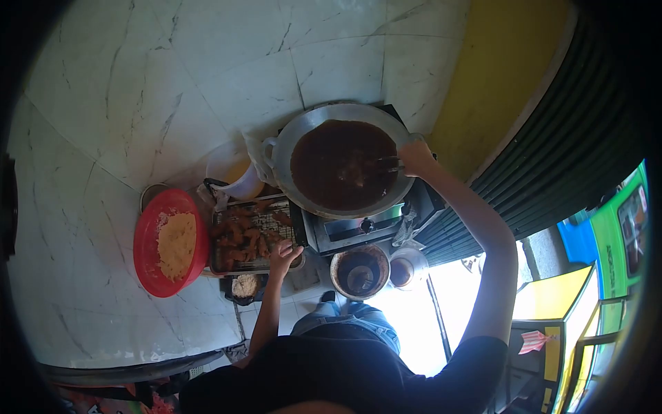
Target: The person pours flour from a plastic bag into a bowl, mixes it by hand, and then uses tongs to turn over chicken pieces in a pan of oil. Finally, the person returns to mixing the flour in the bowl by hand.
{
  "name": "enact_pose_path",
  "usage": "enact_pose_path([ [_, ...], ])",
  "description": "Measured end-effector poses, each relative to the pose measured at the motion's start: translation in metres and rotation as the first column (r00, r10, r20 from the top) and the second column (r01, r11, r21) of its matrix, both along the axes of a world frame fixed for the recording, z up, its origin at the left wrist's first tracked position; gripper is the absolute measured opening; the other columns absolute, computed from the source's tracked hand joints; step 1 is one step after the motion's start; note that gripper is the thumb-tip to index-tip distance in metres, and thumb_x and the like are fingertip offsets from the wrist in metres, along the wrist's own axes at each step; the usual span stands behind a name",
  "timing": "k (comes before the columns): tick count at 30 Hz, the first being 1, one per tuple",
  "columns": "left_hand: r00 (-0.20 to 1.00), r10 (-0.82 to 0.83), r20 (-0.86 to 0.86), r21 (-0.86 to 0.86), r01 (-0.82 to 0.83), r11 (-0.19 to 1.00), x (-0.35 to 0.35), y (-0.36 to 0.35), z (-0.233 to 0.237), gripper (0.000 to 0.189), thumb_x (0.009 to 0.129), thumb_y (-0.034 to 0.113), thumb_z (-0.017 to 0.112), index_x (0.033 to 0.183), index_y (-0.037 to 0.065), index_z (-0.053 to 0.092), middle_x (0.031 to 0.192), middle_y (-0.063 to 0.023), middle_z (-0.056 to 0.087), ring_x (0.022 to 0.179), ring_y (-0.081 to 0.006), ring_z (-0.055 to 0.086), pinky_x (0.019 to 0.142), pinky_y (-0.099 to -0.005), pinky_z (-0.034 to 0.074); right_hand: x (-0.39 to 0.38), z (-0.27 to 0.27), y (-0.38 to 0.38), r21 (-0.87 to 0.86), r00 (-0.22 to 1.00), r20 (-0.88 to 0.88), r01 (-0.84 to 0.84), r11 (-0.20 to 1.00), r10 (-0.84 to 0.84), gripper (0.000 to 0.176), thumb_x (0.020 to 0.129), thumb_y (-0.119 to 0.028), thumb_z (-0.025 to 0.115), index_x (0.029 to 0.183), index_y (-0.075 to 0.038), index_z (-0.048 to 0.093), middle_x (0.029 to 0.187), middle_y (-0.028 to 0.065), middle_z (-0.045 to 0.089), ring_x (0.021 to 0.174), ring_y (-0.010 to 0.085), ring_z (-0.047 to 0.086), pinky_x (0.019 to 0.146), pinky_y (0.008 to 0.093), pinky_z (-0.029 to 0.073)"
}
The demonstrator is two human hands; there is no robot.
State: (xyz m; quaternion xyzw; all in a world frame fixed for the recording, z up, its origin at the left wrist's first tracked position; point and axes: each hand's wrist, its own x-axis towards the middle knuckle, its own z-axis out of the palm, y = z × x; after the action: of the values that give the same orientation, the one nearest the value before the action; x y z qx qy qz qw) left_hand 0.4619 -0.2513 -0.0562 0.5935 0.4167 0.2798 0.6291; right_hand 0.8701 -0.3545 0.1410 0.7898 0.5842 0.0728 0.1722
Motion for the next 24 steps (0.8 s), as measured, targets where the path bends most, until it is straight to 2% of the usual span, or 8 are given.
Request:
enact_pose_path([
  [2,1.0,0.002,0.002,-0.008,-0.002,1.0,0.0,0.0,0.0,0.065,0.064,0.032,0.078,0.11,-0.004,0.048,0.11,-0.0163,0.052,0.103,-0.0259,0.051,0.09,-0.0354,0.04,-0.015,0.004,-0.005,-0.002,0.999,-0.017,-0.03,1.0,0.03,0.023,0.057,-0.019,0.066,0.078,-0.012,0.063,0.07,0.0101,0.061,0.072,0.027,0.062,0.063,0.0385,0.049],
  [5,1.0,-0.008,0.015,0.004,0.008,1.0,-0.001,0.003,-0.011,0.066,0.064,0.032,0.078,0.111,-0.004,0.048,0.111,-0.0169,0.051,0.103,-0.0268,0.051,0.09,-0.0358,0.04,-0.033,0.008,-0.008,0.062,0.991,-0.083,-0.104,0.993,0.109,0.015,0.055,-0.014,0.065,0.069,-0.008,0.064,0.066,0.0099,0.062,0.068,0.0271,0.063,0.062,0.037,0.05],
  [11,1.0,-0.005,0.02,-0.011,0.006,1.0,-0.002,0.005,-0.018,0.068,0.063,0.034,0.078,0.111,-0.004,0.048,0.112,-0.0171,0.051,0.104,-0.0271,0.05,0.088,-0.0358,0.041,-0.054,0.004,0.008,0.019,0.984,-0.137,-0.111,0.994,0.112,0.014,0.058,-0.015,0.062,0.071,-0.009,0.064,0.067,0.0106,0.062,0.07,0.0271,0.063,0.062,0.0373,0.05],
  [20,1.0,0.015,0.012,-0.006,-0.015,1.0,0.0,0.001,-0.009,0.066,0.064,0.032,0.078,0.111,-0.004,0.047,0.11,-0.0197,0.052,0.102,-0.0282,0.052,0.088,-0.0363,0.041,-0.058,-0.003,0.048,0.093,0.978,-0.136,-0.148,0.985,0.16,0.015,0.058,-0.017,0.062,0.072,-0.01,0.065,0.069,0.01,0.062,0.07,0.0266,0.063,0.063,0.0374,0.05],
  [24,1.0,0.02,0.023,-0.001,-0.02,1.0,0.0,-0.001,-0.007,0.066,0.064,0.031,0.078,0.111,-0.004,0.047,0.11,-0.0198,0.052,0.103,-0.0286,0.051,0.087,-0.0365,0.041,-0.047,-0.005,0.06,0.077,0.976,-0.151,-0.143,0.987,0.154,0.029,0.062,-0.027,0.064,0.087,-0.013,0.063,0.07,0.0093,0.061,0.071,0.0276,0.062,0.065,0.0393,0.049],
])
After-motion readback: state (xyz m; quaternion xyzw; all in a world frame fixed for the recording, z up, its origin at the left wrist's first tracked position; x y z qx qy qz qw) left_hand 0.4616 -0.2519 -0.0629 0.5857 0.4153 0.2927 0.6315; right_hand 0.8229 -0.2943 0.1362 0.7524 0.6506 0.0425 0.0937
